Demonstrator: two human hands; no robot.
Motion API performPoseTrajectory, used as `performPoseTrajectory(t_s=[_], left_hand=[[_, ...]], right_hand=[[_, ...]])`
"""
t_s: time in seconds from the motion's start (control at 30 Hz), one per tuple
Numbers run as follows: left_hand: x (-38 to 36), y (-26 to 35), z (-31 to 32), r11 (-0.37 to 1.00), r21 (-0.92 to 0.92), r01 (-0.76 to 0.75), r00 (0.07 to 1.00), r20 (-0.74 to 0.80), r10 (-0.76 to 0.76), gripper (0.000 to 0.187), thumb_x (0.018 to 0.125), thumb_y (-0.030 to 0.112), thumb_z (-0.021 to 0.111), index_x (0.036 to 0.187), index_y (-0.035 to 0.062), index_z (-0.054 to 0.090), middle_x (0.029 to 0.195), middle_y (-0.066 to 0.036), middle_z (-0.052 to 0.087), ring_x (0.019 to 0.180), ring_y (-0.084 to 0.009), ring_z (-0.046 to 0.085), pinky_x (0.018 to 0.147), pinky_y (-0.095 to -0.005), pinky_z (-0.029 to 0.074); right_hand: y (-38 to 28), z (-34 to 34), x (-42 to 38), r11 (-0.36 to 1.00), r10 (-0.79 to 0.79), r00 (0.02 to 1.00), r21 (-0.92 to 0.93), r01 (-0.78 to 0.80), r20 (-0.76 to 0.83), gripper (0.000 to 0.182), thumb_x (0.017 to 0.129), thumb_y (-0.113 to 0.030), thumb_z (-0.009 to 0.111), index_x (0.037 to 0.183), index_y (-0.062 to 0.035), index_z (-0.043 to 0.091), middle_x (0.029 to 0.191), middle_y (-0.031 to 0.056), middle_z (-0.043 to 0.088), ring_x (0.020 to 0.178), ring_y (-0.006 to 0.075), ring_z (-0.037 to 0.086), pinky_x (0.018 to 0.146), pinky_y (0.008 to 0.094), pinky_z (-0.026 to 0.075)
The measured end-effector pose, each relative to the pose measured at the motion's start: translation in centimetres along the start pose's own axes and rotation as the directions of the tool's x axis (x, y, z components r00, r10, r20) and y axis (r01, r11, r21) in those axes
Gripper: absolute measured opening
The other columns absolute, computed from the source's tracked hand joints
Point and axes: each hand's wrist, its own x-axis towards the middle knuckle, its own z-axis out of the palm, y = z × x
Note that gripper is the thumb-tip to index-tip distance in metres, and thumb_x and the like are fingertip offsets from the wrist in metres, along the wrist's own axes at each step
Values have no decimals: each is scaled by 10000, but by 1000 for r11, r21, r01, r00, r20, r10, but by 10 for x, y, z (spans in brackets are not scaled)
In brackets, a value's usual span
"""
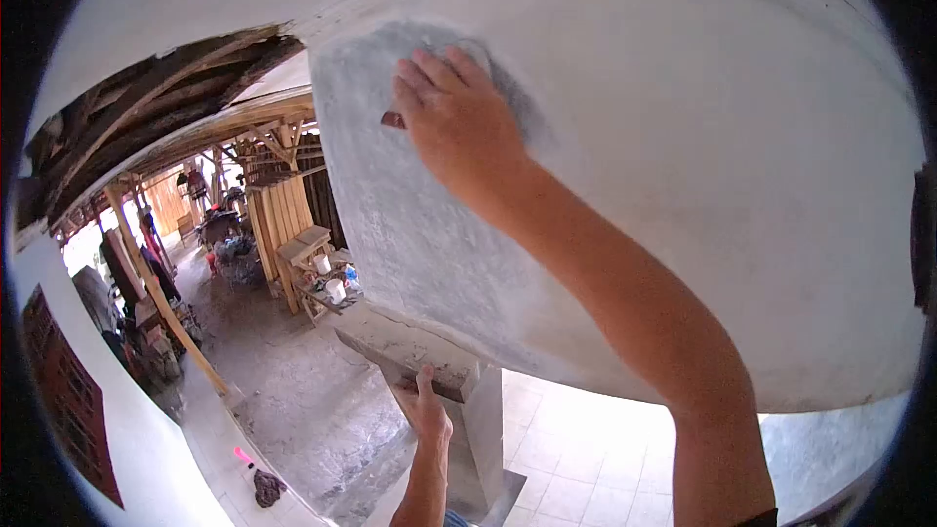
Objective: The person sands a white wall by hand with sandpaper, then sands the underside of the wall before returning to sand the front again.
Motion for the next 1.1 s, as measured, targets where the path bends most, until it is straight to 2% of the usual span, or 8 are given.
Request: performPoseTrajectory(t_s=[0.2, 0.4, 0.6, 0.7, 0.8, 0.87, 0.93, 1.1], left_hand=[[2, 13, -1, 999, 26, 39, 999, 28, -39, 605, 863, 135, 676, 1327, -26, 323, 1313, -165, 445, 1197, -259, 437, 1054, -381, 341], [-3, 16, 8, 998, 34, 47, 999, 8, -48, 603, 869, 175, 688, 1306, -39, 331, 1297, -165, 447, 1174, -245, 445, 1030, -370, 358], [-3, 17, -2, 980, 154, 123, 992, -14, -122, 552, 893, 265, 689, 1245, -15, 369, 1213, -122, 480, 1090, -203, 468, 938, -323, 399], [-18, 12, -24, 902, 417, 107, 994, -71, -85, 479, 919, 288, 657, 1205, 21, 381, 1167, -87, 471, 1010, -146, 459, 829, -286, 412], [-52, -10, -63, 871, 483, 89, 993, 21, -113, 272, 956, 290, 596, 976, 35, 504, 912, -35, 528, 832, -121, 490, 749, -277, 428], [-83, -30, -85, 832, 553, -39, 985, 161, -61, 280, 977, 250, 549, 795, 38, 573, 739, -9, 579, 721, -117, 534, 717, -270, 452], [-118, -47, -110, 789, 614, 43, 916, 291, -277, 179, 964, 179, 549, 990, 8, 598, 926, -71, 651, 853, -145, 600, 803, -279, 478], [-194, -46, -107, 690, 677, 255, 609, 442, -659, 358, 957, 190, 582, 1227, -34, 510, 1090, -136, 636, 1065, -183, 589, 920, -295, 467]], right_hand=[[-35, -35, -92, 970, 75, 985, 220, -108, 155, 418, 844, -141, 591, 1237, -1, 556, 1336, 107, 540, 1309, 247, 428, 1115, 437, 303], [-47, -102, -163, 984, 39, 892, 137, -112, 450, 488, 829, -184, 607, 1271, 8, 529, 1374, 109, 503, 1351, 253, 376, 1140, 441, 279], [-66, -175, -273, 888, 32, 740, 320, -329, 672, 452, 835, -149, 667, 1269, -84, 558, 1379, 76, 506, 1302, 252, 460, 1071, 434, 401], [-86, -213, -320, 666, 247, 640, 352, -657, 728, 359, 861, -98, 669, 1211, -70, 595, 1306, 99, 558, 1082, 235, 619, 915, 378, 518], [-127, -238, -382, 52, 531, 213, 220, -974, 820, 250, 874, -70, 671, 1117, -33, 630, 1097, 108, 654, 849, 152, 654, 734, 299, 536], [-147, -247, -414, -199, 608, -39, 105, -974, 793, 205, 888, -93, 664, 1078, -18, 638, 961, 90, 667, 766, 101, 617, 667, 265, 505], [-166, -261, -434, -404, 610, -277, -9, -915, 742, 234, 901, -173, 669, 1054, 3, 645, 825, 42, 666, 782, 69, 595, 675, 243, 482], [-208, -264, -459, -810, 457, -489, 120, -574, 744, 368, 914, -232, 663, 1157, 31, 581, 1034, 82, 654, 872, 132, 621, 772, 273, 508]])
